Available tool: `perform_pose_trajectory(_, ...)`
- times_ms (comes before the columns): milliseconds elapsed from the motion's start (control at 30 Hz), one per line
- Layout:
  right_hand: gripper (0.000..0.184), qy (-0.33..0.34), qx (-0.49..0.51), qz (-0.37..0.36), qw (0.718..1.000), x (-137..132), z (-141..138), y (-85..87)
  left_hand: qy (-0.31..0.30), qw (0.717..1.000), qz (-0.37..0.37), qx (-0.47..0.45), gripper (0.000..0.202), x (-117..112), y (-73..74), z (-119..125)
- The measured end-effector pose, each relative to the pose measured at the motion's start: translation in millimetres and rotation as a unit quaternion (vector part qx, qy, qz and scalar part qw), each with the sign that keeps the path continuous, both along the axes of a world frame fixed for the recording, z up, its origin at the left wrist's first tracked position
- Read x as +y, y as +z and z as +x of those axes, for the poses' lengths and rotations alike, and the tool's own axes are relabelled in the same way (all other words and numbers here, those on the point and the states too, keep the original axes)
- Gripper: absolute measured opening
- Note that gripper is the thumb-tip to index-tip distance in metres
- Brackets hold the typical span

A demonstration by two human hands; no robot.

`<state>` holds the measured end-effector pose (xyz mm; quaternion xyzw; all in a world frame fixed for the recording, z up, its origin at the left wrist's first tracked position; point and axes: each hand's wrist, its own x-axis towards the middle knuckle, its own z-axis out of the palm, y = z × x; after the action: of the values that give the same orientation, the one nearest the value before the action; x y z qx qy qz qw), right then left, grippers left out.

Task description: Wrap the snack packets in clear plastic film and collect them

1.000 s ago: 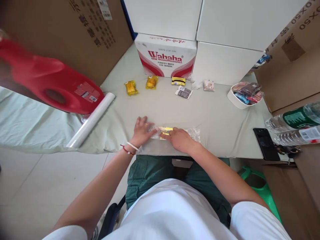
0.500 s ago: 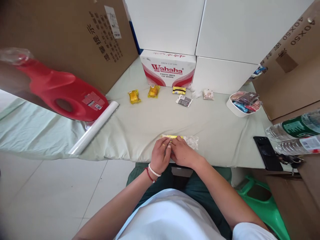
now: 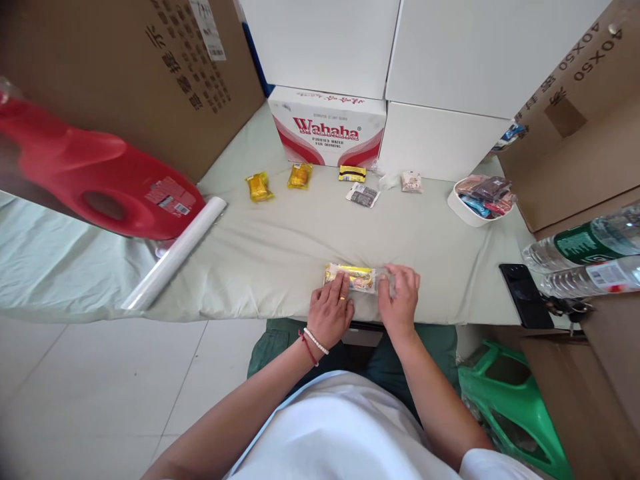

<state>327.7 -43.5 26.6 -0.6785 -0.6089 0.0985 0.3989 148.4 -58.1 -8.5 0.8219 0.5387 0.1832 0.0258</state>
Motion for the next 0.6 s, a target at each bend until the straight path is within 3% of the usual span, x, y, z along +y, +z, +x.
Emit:
perform_pose_trajectory(100,0.041,-0.019,-0.096,-0.041,0.994,7.6,19.5,-13.8,0.001,1.0,-0.013,0.001,0.063,0.9,1.5,-0.1)
perform_pose_trajectory(233,0.025,0.027,-0.057,-0.088,0.994,7.6,32.0,-23.2,-0.002,1.0,-0.023,-0.001,0.062,2.2,2.8,0.2)
perform_pose_trajectory(400,0.026,0.037,0.061,-0.131,0.989,8.2,24.8,0.0,-0.007,0.999,-0.032,0.012,0.06,4.8,7.5,-1.1)
perform_pose_trajectory(467,0.025,0.054,0.03,-0.127,0.99,14.4,14.7,12.9,-0.006,0.999,-0.042,0.016,0.06,5.9,10.4,-1.9)
perform_pose_trajectory(600,0.023,0.099,-0.128,-0.114,0.98,33.8,-21.7,29.1,0.001,0.999,-0.036,-0.007,0.058,7.5,13.2,-3.1)
